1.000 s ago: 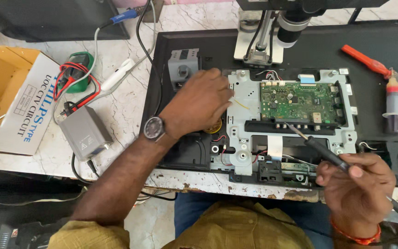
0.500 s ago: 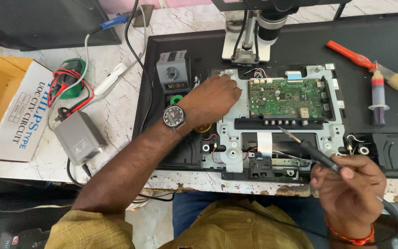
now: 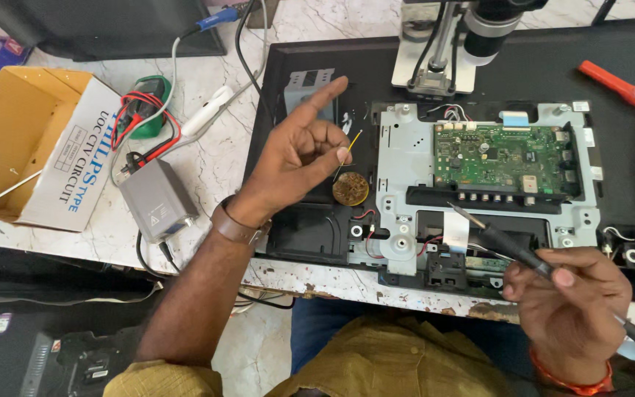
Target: The person applies flux to a circuit board using a syringe, then solders a wire to a soldering pad and later to the circuit board. The work is performed on a disassembled electronic device with a microscope and monitor visible in the background.
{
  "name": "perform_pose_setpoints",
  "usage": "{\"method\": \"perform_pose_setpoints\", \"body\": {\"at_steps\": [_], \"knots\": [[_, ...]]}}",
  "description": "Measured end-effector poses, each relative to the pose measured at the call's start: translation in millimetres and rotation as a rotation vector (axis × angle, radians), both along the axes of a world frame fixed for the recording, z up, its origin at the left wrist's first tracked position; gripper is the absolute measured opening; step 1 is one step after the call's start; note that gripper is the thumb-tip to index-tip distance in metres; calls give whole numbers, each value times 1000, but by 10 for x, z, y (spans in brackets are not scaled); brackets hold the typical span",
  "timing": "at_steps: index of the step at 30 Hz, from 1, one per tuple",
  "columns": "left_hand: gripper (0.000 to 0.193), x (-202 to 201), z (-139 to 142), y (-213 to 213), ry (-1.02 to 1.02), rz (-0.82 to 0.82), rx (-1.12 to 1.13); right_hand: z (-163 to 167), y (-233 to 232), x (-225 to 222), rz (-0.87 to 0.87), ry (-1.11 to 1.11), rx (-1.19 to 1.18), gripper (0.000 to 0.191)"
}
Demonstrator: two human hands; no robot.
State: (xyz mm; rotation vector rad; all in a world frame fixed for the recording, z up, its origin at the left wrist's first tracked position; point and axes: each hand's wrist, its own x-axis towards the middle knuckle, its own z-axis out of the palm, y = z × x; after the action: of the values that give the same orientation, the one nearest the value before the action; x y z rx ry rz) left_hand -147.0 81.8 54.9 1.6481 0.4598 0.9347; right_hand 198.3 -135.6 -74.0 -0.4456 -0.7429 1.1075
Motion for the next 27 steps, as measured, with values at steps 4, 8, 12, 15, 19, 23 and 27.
{"method": "perform_pose_setpoints", "body": {"at_steps": [4, 8, 12, 15, 19, 23, 27], "knots": [[38, -111, -95, -141, 97, 71, -23, 34, 78, -113, -6, -49, -10, 17], [21, -200, -160, -196, 57, 82, -54, 113, 180, -230, -41, -142, -37, 15], [34, -265, -188, -261, 69, 91, 1, 193, 234, -360, -25, -158, -64, 16], [19, -252, -232, -271, 118, 130, 60, 255, 283, -432, -31, -201, -86, 15], [12, -221, -325, -270, 42, 130, -83, 335, 334, -499, -47, -303, -108, 14], [12, -219, -389, -296, 91, 226, -113, 377, 363, -561, -46, -342, -118, 15], [13, -200, -374, -316, 177, 387, 121, 390, 381, -618, -28, -323, -153, 15]]}}
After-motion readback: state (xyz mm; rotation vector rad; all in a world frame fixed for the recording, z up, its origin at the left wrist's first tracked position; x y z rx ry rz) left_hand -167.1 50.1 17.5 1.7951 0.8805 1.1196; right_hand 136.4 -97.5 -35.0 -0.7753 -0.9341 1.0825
